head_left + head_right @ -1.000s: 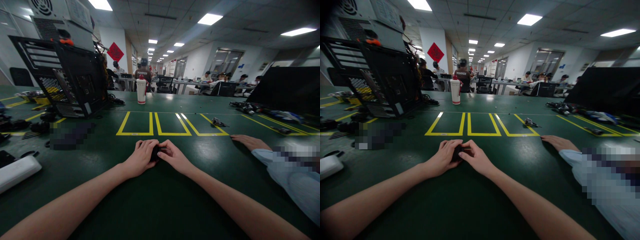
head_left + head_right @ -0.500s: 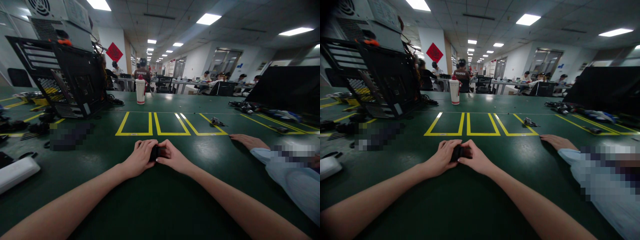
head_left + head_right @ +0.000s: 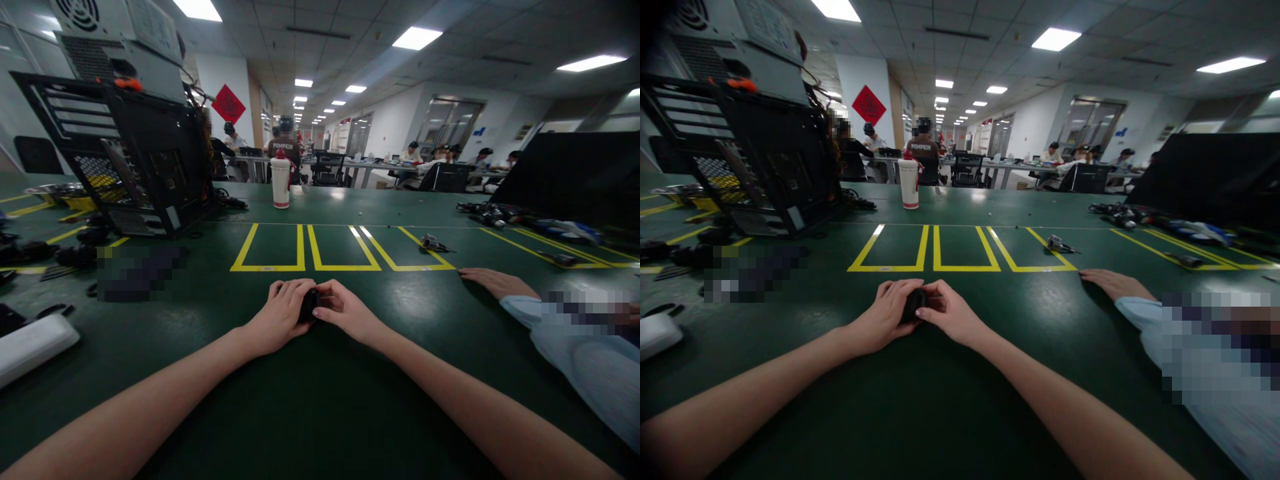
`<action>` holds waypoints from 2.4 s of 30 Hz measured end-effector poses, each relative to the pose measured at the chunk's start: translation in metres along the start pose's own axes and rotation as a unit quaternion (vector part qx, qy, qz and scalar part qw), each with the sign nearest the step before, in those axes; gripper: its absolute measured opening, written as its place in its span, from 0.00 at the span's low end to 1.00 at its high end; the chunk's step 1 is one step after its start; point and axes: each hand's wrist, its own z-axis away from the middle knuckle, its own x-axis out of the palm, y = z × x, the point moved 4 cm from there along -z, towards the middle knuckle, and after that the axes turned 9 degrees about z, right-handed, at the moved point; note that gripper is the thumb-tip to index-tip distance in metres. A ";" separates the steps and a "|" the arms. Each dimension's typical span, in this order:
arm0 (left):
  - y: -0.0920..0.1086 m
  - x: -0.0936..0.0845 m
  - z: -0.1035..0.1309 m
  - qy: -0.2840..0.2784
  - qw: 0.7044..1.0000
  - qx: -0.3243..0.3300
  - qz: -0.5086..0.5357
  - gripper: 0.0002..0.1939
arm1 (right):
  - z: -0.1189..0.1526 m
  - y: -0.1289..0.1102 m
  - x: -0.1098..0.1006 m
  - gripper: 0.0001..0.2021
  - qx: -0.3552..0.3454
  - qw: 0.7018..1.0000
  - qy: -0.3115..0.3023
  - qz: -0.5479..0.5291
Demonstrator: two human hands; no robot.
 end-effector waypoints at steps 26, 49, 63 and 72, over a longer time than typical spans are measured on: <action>0.001 -0.001 0.000 -0.012 1.000 -0.008 0.003 0.33 | 0.003 0.000 0.003 0.15 -0.005 0.999 -0.007 -0.034; -0.007 0.001 0.000 0.007 0.999 -0.029 0.024 0.31 | 0.006 0.007 0.004 0.20 -0.020 0.981 0.082 0.173; -0.057 0.006 -0.005 0.044 0.975 -0.149 0.158 0.29 | 0.006 0.016 -0.016 0.28 0.050 0.932 0.097 0.346; -0.059 0.003 -0.005 0.066 0.975 -0.167 0.129 0.35 | 0.001 0.022 -0.019 0.25 0.054 0.908 0.126 0.397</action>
